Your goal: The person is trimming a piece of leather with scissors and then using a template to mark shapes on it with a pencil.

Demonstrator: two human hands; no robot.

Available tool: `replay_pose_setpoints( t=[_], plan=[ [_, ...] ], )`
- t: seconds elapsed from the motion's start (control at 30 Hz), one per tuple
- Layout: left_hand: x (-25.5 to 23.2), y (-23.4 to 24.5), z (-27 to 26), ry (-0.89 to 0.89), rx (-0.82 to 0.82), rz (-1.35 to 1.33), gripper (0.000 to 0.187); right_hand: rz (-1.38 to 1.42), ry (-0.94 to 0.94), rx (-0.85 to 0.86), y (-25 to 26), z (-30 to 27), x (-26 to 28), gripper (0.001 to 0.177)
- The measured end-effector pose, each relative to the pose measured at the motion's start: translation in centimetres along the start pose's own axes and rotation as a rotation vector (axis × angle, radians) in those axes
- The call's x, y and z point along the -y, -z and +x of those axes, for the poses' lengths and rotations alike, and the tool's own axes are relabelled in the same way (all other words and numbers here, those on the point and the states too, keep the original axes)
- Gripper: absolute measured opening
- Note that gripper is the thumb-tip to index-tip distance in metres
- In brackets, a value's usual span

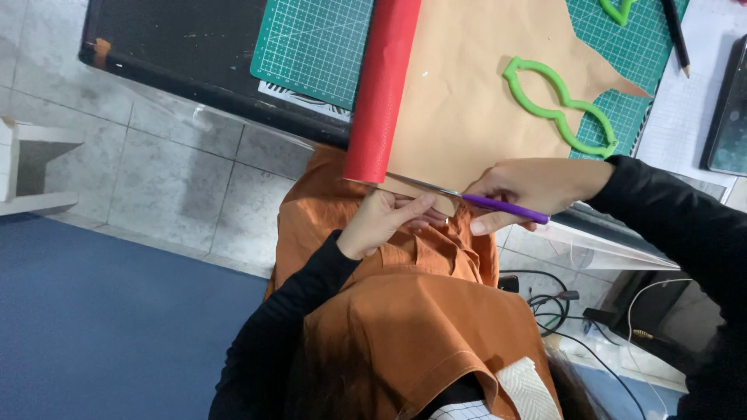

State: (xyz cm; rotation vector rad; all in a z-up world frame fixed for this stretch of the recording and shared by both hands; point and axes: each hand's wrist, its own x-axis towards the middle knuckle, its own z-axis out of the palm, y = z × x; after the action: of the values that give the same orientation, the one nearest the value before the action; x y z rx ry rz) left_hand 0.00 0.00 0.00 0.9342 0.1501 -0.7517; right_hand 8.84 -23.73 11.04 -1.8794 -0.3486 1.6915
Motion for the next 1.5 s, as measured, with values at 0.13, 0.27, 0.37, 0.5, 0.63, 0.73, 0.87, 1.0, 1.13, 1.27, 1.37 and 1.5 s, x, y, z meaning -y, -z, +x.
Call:
replay_pose_setpoints(
  t=[0.13, 0.27, 0.37, 0.5, 0.63, 0.73, 0.87, 1.0, 1.13, 1.27, 1.37, 1.5],
  plan=[
    [0.6, 0.5, 0.1, -0.012, 0.014, 0.017, 0.038, -0.015, -0.023, -0.019, 0.1, 0.7, 1.1, 0.049],
    [0.7, 0.5, 0.1, -0.015, 0.019, 0.027, 0.035, -0.018, -0.029, -0.030, 0.1, 0.5, 1.7, 0.047],
    [0.9, 0.7, 0.3, -0.005, 0.017, 0.003, 0.039, -0.004, -0.019, -0.028, 0.2, 0.7, 2.3, 0.047],
    [1.8, 1.1, 0.6, 0.007, 0.025, 0.011, 0.036, -0.043, 0.024, -0.025, 0.2, 0.8, 4.0, 0.049],
    [1.9, 1.2, 0.4, 0.002, 0.022, 0.005, 0.034, -0.091, 0.047, -0.047, 0.3, 1.3, 4.0, 0.049],
    [1.7, 1.3, 0.4, -0.035, 0.025, 0.042, 0.033, -0.077, 0.055, -0.067, 0.1, 1.0, 4.3, 0.048],
    [0.2, 2.7, -0.7, -0.087, 0.008, 0.219, 0.032, -0.104, 0.077, -0.084, 0.3, 0.9, 3.8, 0.049],
    [-1.8, 5.7, -2.4, -0.282, -0.285, 1.115, 0.036, -0.377, -0.098, -0.010, 0.4, -2.1, 3.4, 0.056],
    [-3.3, 8.8, -3.3, -0.607, -0.675, 1.738, 0.021, -0.825, -0.312, -0.199, -0.8, -7.8, 1.2, 0.064],
    [-6.5, 7.1, -5.7, -0.703, -0.762, 1.764, 0.027, -0.607, -0.519, -0.488, -2.2, -13.2, -4.2, 0.053],
    [-8.8, 4.4, -7.8, -0.689, -0.751, 1.645, 0.039, -0.257, -0.483, -1.016, -4.8, -14.1, -9.8, 0.054],
    [-11.0, 0.6, -7.1, -0.820, -0.619, 1.301, 0.056, -0.325, -0.467, -1.402, -7.2, -12.0, -15.4, 0.067]
  ],
)
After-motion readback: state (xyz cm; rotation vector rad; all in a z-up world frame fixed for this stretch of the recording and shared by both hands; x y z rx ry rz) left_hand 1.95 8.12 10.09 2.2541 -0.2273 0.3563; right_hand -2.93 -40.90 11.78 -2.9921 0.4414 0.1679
